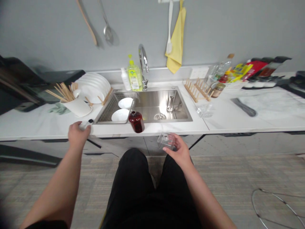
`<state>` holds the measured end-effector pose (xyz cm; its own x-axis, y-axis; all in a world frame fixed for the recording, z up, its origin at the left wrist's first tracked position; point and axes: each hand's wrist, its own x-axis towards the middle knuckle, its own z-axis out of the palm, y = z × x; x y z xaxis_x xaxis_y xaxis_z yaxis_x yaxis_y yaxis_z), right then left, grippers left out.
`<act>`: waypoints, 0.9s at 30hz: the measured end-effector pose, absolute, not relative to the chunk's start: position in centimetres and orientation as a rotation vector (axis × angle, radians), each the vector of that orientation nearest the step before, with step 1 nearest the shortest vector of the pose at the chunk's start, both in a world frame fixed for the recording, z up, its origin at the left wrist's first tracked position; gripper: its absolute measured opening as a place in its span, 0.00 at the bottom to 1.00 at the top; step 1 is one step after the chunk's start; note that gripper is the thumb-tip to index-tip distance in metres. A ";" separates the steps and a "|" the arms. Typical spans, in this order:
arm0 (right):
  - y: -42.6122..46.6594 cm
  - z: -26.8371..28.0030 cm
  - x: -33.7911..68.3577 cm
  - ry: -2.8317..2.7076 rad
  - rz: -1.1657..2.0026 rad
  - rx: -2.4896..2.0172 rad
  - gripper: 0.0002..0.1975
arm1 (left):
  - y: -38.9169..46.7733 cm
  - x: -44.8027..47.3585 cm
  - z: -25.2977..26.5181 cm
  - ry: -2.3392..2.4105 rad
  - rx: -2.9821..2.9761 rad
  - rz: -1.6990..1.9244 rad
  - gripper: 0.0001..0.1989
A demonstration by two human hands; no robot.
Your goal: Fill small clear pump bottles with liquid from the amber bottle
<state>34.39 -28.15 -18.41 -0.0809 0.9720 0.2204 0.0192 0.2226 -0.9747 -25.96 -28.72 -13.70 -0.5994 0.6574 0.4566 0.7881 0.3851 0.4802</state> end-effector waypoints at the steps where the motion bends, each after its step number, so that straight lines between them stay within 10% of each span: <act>1: -28.2 -18.4 34.5 -1.385 1.086 -1.021 0.42 | -28.7 -25.9 -13.7 -2.447 -1.298 -1.014 0.27; 18: -27.0 -18.3 36.3 -1.380 1.015 -1.028 0.42 | -29.9 -18.1 -9.5 -2.018 -1.376 -1.563 0.23; 27: -20.0 -14.4 35.8 -1.622 0.887 -1.039 0.36 | -24.5 -1.1 -11.8 -1.995 -2.271 -2.077 0.54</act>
